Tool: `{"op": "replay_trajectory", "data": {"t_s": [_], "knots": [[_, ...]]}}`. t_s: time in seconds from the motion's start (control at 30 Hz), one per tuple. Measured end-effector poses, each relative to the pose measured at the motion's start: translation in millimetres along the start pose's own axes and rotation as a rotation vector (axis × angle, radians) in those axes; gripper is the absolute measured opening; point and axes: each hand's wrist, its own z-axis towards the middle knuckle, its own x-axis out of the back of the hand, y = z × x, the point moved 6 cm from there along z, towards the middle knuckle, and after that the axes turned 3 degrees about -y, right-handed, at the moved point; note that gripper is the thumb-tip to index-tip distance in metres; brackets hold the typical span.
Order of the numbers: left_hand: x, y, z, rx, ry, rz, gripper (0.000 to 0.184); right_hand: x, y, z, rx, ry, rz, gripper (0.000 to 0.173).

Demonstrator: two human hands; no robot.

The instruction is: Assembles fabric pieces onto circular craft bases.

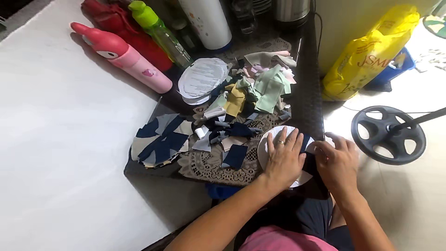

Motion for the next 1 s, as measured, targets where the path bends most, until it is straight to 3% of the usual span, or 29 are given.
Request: {"op": "replay_trajectory", "data": {"t_s": [0.17, 0.33, 0.5, 0.63, 0.7, 0.83, 1.0], "knots": [[-3, -1, 2, 0.002, 0.0, 0.005, 0.053, 0, 2, 1, -0.008, -0.003, 0.006, 0.022], [-7, -1, 2, 0.015, -0.102, 0.001, 0.059, -2, 3, -3, 0.008, 0.012, 0.012, 0.024], [-7, -9, -6, -0.168, -0.119, 0.042, 0.06, 5, 1, -18, 0.022, 0.015, 0.108, 0.025], [-5, -24, -16, -0.485, -0.188, -0.014, 0.059, 14, 16, -36, -0.087, 0.049, 0.284, 0.024], [-3, -29, -17, -0.558, -0.226, -0.012, 0.06, 11, 22, -38, -0.177, 0.022, 0.361, 0.023], [-2, -28, -17, -0.571, -0.223, -0.01, 0.06, -1, 22, -30, -0.334, -0.12, 0.483, 0.029], [-3, -29, -18, -0.561, -0.205, 0.002, 0.06, -9, 12, -21, -0.406, -0.13, 0.421, 0.033]]}}
